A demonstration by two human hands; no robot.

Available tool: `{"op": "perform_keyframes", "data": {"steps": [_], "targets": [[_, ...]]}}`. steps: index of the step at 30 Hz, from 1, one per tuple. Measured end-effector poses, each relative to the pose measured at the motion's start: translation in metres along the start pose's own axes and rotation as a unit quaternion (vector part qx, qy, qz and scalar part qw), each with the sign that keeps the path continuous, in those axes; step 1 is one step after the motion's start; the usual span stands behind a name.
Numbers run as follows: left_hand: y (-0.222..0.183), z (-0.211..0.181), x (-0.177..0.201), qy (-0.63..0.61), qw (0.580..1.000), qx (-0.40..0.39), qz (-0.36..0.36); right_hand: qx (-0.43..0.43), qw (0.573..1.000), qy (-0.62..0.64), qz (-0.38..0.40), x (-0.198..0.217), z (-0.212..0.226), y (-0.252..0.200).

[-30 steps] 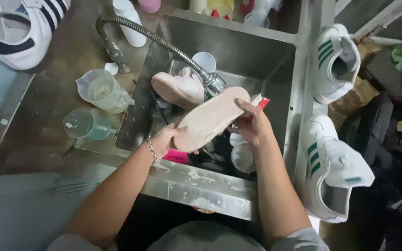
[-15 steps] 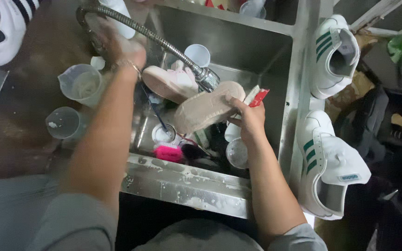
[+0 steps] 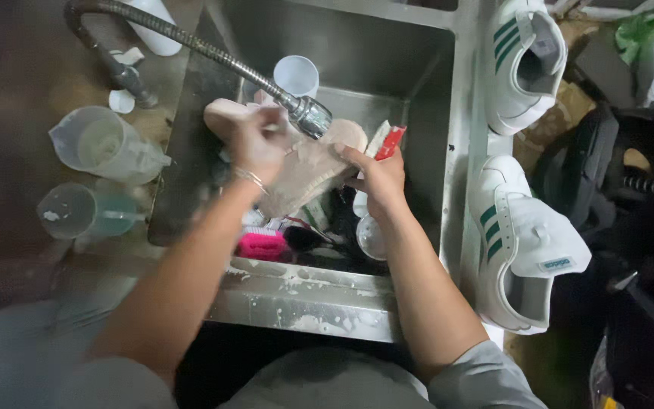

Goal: The person scrubs the sole and upper of a shoe with a brush and soapy water in a sink, rinses it under a faucet, and then scrubs the exterior and interior with a black brush.

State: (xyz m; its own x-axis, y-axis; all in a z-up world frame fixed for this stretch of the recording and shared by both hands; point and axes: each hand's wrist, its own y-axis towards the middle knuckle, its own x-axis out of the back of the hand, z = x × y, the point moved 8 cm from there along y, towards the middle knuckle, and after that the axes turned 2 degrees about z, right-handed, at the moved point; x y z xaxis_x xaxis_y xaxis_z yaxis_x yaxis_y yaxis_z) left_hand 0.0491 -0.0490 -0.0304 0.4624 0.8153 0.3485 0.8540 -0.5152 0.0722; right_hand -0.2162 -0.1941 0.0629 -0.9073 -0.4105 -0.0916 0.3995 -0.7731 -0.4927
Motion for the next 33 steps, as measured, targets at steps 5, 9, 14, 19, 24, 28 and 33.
{"op": "perform_keyframes", "data": {"steps": [5, 9, 14, 19, 24, 28, 33], "targets": [[-0.055, -0.094, -0.078, 0.112, 0.991, -0.068, 0.013, 0.009, 0.999, -0.036, -0.038, 0.01, -0.001, 0.005], [-0.039, -0.106, -0.124, 0.092, 0.992, -0.086, -0.009, -0.002, 0.993, -0.081, -0.081, 0.021, 0.018, 0.004], [-0.021, -0.081, -0.14, -0.02, 0.994, 0.052, 0.091, -0.004, 0.995, -0.06, -0.084, 0.025, 0.015, 0.008], [-0.007, -0.047, -0.078, 0.065, 0.994, 0.08, 0.045, 0.0, 0.999, -0.048, -0.025, 0.0, 0.009, -0.009], [0.041, 0.014, -0.022, 0.374, 0.918, 0.045, 0.124, 0.003, 0.975, -0.223, 0.019, -0.013, -0.015, -0.003], [0.062, -0.069, 0.072, 0.469, 0.863, 0.147, 0.116, -0.036, 0.994, -0.105, 0.017, -0.024, 0.009, -0.029], [0.107, -0.087, 0.112, 0.761, 0.605, 0.116, 0.205, -0.047, 0.999, 0.004, -0.007, -0.004, 0.004, -0.008]]}}
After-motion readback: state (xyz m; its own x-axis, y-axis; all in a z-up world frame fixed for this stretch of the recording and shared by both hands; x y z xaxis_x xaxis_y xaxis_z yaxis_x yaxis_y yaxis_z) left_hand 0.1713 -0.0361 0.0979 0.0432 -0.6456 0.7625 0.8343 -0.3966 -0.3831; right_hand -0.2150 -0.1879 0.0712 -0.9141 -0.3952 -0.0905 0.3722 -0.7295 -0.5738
